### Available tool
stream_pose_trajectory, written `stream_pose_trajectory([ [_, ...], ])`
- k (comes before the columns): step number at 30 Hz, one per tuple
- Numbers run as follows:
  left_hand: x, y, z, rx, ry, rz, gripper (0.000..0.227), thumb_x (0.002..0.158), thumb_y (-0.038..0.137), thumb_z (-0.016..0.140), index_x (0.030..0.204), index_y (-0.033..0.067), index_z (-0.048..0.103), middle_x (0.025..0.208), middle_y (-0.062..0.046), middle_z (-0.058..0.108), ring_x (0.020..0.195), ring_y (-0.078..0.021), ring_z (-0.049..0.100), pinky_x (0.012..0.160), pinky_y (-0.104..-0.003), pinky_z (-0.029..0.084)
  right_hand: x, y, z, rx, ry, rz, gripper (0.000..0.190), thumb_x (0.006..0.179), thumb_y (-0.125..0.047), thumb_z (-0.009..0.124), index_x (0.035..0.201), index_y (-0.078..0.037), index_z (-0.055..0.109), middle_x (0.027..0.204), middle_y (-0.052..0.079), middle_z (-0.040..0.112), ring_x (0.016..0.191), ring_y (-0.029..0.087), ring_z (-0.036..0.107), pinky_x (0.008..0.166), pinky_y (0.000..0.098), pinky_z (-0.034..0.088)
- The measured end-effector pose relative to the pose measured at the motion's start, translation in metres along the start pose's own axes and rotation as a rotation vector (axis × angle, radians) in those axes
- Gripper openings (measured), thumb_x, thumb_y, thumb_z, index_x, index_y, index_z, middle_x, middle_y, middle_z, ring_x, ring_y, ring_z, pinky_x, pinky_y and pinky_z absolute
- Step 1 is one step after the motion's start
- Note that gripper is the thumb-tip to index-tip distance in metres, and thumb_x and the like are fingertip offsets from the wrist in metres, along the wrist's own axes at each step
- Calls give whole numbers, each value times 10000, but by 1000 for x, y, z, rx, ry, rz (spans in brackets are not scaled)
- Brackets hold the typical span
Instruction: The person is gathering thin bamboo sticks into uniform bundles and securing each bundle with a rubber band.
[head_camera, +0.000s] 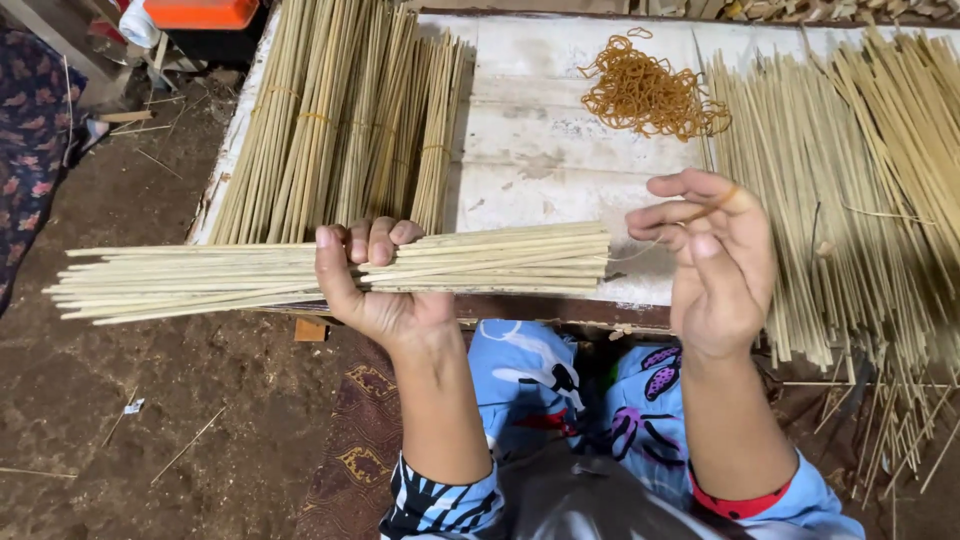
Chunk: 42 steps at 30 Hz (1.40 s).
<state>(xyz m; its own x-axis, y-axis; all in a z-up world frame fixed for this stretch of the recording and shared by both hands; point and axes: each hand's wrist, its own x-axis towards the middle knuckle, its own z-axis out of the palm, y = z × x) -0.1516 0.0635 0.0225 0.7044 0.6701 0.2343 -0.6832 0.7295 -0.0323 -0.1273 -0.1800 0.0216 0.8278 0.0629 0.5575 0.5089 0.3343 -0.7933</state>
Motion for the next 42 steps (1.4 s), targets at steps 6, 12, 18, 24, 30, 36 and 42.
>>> stream_pose_trajectory([
  [6, -3, -10, -25, 120, 75, 38, 122, 953, 240, 689, 856, 205, 626, 651, 90, 490, 567, -62, 549, 708, -289, 590, -5, 11, 57, -281, -92, -268, 753, 1061, -628, 359, 1454, 12, 399, 1492, 218, 467, 1399, 348, 461, 1236, 500, 352],
  [12, -8, -18, -31, 178, 99, 91, 182, 964, 327, 701, 913, 212, 570, 691, 87, 469, 604, -63, 547, 752, -285, 576, -18, 23, 71, -298, -46, -245, 557, 1122, -220, 410, 1569, 68, 243, 1456, 226, 474, 1367, 304, 493, 1223, 463, 351],
  [18, 3, -6, -34, 166, 136, 74, 224, 972, 278, 677, 815, 203, 535, 679, 88, 444, 585, -58, 531, 724, -265, 566, -9, 27, 55, -389, -199, -327, 516, 1116, -178, 365, 1546, 100, 304, 1450, 280, 515, 1354, 378, 532, 1204, 533, 344],
  [24, 17, 11, -15, 161, 126, 84, 295, 934, 245, 692, 706, 194, 513, 603, 79, 438, 547, -51, 510, 674, -242, 556, 8, 35, -23, -258, -256, -273, 354, 1041, 68, 353, 1353, 133, 507, 1433, 340, 543, 1008, 419, 723, 814, 472, 649],
  [30, 17, 8, -21, 146, 138, 75, 319, 930, 253, 691, 666, 198, 522, 565, 80, 444, 527, -53, 515, 659, -248, 561, 9, 13, -22, -472, -250, -358, 517, 622, -63, 957, 992, 124, 648, 1029, 293, 711, 956, 428, 747, 906, 502, 603],
  [36, 2, 0, -2, 71, -20, 80, 117, 923, 95, 722, 810, 64, 709, 607, -10, 677, 530, -128, 678, 579, -249, 630, 14, -27, 38, -818, -489, -310, 644, 679, -84, 912, 1223, 13, 582, 1312, 197, 535, 1091, 318, 639, 946, 410, 557],
  [42, 4, 2, -9, 119, 98, 32, 305, 944, 187, 651, 672, 183, 513, 555, 71, 444, 512, -56, 533, 638, -254, 588, 22, 24, 30, -499, -429, -298, 516, 698, -127, 955, 1098, 21, 664, 983, 154, 716, 874, 310, 740, 834, 395, 587],
])
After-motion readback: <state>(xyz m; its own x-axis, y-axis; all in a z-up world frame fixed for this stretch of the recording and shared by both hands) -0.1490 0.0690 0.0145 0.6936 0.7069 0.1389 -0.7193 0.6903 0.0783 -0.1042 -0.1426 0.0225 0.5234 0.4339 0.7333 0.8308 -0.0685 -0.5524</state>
